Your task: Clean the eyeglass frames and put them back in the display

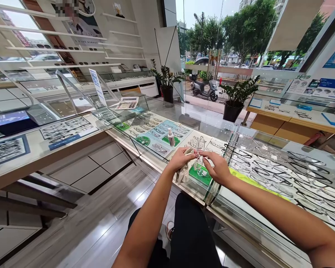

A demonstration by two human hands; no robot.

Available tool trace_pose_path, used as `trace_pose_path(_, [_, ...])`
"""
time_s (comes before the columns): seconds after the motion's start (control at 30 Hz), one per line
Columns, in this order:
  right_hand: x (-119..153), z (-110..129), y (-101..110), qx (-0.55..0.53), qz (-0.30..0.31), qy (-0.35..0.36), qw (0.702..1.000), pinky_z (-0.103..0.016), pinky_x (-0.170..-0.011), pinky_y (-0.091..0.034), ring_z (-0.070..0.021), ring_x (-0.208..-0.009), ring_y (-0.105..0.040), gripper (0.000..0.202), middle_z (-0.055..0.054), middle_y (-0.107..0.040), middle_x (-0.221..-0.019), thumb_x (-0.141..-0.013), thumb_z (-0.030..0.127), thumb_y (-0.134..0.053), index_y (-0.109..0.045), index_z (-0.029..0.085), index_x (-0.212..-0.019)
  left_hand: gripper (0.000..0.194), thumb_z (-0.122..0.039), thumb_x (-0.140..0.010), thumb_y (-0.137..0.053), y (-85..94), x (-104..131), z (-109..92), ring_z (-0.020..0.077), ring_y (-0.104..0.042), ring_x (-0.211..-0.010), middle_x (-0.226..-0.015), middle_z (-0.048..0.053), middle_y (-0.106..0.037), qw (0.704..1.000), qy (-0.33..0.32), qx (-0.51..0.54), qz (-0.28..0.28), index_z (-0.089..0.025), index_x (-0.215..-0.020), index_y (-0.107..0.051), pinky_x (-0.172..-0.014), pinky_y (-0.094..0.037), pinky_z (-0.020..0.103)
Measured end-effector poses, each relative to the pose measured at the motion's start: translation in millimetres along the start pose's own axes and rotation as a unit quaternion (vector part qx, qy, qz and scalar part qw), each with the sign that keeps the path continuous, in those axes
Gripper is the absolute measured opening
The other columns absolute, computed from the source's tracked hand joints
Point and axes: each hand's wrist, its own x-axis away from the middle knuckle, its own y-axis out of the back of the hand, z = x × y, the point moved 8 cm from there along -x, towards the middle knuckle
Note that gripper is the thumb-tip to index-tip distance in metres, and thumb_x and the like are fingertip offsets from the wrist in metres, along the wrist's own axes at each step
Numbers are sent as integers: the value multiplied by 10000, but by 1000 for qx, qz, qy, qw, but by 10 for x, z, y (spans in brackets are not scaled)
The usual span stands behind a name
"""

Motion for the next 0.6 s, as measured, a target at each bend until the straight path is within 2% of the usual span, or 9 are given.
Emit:
trace_pose_path(0.07, [-4, -68, 34, -65, -30, -51, 996, -456, -967, -627, -274, -1096, -783, 229, -93, -831, -1233, -1108, 399, -571, -728, 272, -1215, 471, -563, -716, -950, 9, 0, 5, 180, -618, -776, -797, 48, -739, 1000, -2, -3, 0, -153, -858, -770, -770, -472, 307])
trace_pose_path(0.17, [-4, -203, 42, -150, -60, -133, 978, -405, -890, -603, -243, -990, -758, 259, -79, -819, -1089, -1070, 498, -642, -731, 256, -1093, 447, -550, -744, -942, 23, -5, 16, 163, -594, -742, -789, 39, -742, 1000, -6, -10, 2, -154, -861, -772, -734, -448, 294])
trace_pose_path(0.37, [-25, -398, -76, -230, -34, -226, 946, -401, -816, -527, -250, -926, -704, 408, -82, -805, -1054, -902, 644, -796, -811, 245, -983, 437, -536, -736, -954, 27, -23, 35, 171, -635, -772, -807, 34, -758, 1000, -17, -15, 8, -156, -866, -782, -767, -471, 299])
trace_pose_path(0.5, [-14, -476, -156, -299, -17, -277, 913, -412, -873, -522, -241, -916, -682, 443, -70, -814, -1056, -786, 661, -890, -843, 253, -951, 444, -538, -730, -958, 24, -35, 63, 166, -633, -751, -798, 28, -748, 1000, -17, -19, 10, -154, -872, -785, -745, -470, 297])
trace_pose_path(0.6, [-12, -493, -167, -337, -22, -304, 891, -420, -949, -509, -229, -918, -669, 449, -40, -807, -971, -715, 654, -942, -847, 257, -903, 435, -534, -731, -958, 11, -33, 48, 177, -651, -774, -799, 27, -746, 999, -22, -23, 17, -157, -863, -784, -783, -495, 311])
